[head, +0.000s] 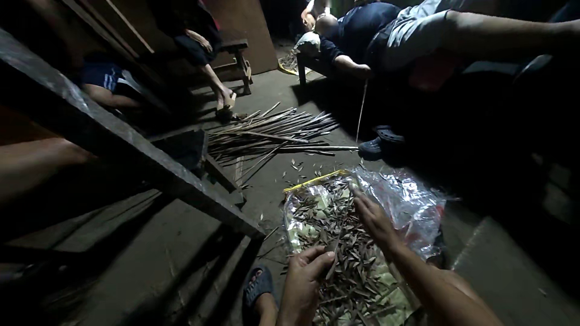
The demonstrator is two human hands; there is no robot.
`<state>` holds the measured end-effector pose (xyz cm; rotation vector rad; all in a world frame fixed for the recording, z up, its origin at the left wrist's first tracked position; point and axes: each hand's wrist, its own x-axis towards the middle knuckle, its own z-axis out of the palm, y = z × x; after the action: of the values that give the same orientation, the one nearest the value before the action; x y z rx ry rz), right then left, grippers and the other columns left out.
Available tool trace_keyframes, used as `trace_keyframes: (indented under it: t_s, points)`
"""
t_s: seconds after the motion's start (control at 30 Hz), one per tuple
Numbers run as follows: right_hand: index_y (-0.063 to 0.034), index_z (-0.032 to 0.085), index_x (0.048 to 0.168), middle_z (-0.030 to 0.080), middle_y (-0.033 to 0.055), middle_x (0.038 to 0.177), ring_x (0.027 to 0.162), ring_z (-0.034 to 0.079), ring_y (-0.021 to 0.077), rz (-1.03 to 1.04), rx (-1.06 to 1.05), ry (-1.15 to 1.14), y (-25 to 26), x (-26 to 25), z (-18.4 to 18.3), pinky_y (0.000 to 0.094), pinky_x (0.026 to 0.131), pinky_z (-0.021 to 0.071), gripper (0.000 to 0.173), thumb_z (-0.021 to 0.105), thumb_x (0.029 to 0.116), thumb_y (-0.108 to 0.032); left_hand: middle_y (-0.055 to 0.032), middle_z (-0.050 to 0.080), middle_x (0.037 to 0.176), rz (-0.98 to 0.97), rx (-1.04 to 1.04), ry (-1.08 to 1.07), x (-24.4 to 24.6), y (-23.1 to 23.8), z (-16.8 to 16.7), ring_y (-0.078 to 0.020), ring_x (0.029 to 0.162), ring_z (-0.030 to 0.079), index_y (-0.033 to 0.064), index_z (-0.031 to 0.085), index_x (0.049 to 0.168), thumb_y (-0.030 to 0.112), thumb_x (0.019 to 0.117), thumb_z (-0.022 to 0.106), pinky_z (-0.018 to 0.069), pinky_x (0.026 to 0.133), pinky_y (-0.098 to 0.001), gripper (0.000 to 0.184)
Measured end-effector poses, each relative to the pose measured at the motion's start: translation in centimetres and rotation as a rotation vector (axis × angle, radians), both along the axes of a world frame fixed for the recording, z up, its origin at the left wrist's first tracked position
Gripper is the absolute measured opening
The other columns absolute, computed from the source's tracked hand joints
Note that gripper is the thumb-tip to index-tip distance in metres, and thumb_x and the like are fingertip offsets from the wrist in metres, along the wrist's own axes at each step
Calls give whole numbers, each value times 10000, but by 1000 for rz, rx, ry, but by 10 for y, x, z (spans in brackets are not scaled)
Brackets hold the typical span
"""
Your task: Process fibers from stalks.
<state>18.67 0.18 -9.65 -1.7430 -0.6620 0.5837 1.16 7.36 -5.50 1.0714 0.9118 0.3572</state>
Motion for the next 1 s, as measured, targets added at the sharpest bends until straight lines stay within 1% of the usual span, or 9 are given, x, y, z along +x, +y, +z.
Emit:
trace_keyframes:
  t_s: [0.07,0.1,0.13,0.23,0.47,0.67,0.8,0.9,1.0]
  points:
    - [40,463,1480,642,131,1150,714,484,28,-48,22,22,0,15,-4,216,663,429,446,351,1107,-178,-8,681,704,-12,12,7,-3,0,-1,-51,575,621,6,696,894,-74,955,555,539,558,-199,173]
    - [39,461,1480,641,120,1138,698,470,12,-33,25,36,-1,17,-2,202,649,419,445,353,1110,-183,-7,681,702,-9,25,14,-3,0,-1,-50,570,618,6,695,889,-73,956,555,536,555,-198,175]
    - [47,462,1477,643,120,1120,712,480,12,-8,29,34,-1,14,0,200,665,426,445,359,1105,-175,-4,678,702,-3,36,24,-3,1,-1,-48,568,613,7,692,890,-72,959,556,530,553,-195,172]
    - [34,431,1505,619,166,1287,843,546,52,89,14,73,0,-5,5,229,783,461,459,361,1106,-183,5,673,694,11,61,44,-1,3,-1,-44,563,608,11,690,885,-71,957,569,528,553,-192,163]
    - [30,484,1450,600,67,985,672,454,31,11,36,71,1,14,-8,220,632,419,426,367,1099,-180,8,689,711,-78,98,27,-7,2,-2,-33,556,603,18,703,879,-84,923,570,518,541,-183,173]
    - [18,470,1476,635,96,1042,710,483,46,-42,8,61,1,24,-11,236,673,438,438,369,1104,-192,43,685,706,-144,117,62,-16,3,4,-14,582,614,42,707,889,-83,917,565,526,565,-184,191]
    - [9,476,1474,554,23,851,609,422,36,-65,40,103,-3,38,-9,222,569,394,431,357,1108,-186,46,680,699,-140,111,80,-23,4,2,-6,555,591,38,697,904,-85,923,556,503,536,-172,187]
    - [23,417,1510,616,89,1021,695,471,48,32,35,148,-2,19,-1,233,648,430,459,360,1105,-185,36,682,696,-108,108,91,-24,6,2,-16,554,601,31,693,896,-88,924,552,513,536,-176,187]
    - [35,448,1463,547,38,909,656,447,41,12,81,181,2,10,-2,225,607,415,428,351,1101,-171,41,687,693,-118,87,67,-27,6,2,-17,557,610,44,694,883,-102,919,537,524,544,-180,218]
